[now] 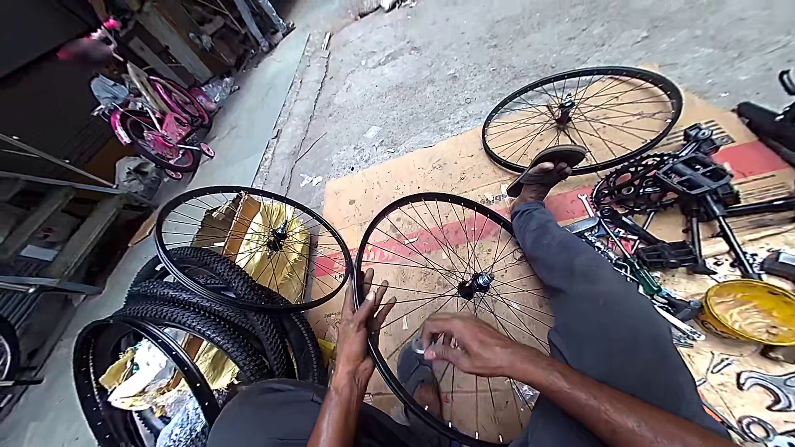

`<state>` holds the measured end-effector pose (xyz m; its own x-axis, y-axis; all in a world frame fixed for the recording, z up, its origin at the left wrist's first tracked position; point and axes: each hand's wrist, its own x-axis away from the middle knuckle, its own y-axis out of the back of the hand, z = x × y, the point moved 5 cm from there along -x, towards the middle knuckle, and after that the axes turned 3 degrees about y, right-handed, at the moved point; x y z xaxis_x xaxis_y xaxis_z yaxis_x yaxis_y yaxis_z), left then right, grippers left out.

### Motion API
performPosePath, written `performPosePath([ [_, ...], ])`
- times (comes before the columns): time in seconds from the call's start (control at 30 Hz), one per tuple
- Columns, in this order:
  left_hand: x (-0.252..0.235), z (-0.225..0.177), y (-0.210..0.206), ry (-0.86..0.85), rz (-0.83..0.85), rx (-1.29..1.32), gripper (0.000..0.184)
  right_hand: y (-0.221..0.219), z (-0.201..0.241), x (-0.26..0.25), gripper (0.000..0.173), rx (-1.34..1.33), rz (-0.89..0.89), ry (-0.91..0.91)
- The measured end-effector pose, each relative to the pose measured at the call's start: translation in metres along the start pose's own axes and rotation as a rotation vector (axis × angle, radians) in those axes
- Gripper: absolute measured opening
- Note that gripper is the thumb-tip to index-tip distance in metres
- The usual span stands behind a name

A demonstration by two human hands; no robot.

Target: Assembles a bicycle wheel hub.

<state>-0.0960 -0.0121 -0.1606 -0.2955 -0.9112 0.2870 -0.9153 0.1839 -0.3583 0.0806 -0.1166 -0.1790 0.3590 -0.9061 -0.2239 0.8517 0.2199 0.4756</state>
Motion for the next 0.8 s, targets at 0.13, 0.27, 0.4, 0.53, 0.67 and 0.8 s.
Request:
performPosePath([
  [0.13,0.031,0.018,0.003,-0.038,0.032,0.058,0.050,0.000,-0.007,0.011,0.020,0.439,0.034,0.069],
  [0.27,0.019,0.012,0.012,0.007,-0.111,-0.023,0.049,-0.046,0.012,0.006,0.019,0.070,0.260,0.204],
  [0.4,0.018,0.020,0.018,0.067,-0.186,0.009,0.059,-0.059,0.004,-0.001,0.027,0.114,0.234,0.036],
  [0.53,0.014,0.016,0.013,0.075,-0.168,0.033,0.062,-0.061,0.008,-0.005,0.023,0.191,0.343,-0.018],
  [0.67,0.008,0.014,0.013,0.101,-0.164,0.019,0.055,-0.038,0.002,0.005,0.031,-0.127,0.409,0.047],
  [0.8,0.009,0.014,0.011,0.082,-0.179,0.029,0.053,-0.052,0.005,0.000,0.020,0.112,0.206,-0.105],
])
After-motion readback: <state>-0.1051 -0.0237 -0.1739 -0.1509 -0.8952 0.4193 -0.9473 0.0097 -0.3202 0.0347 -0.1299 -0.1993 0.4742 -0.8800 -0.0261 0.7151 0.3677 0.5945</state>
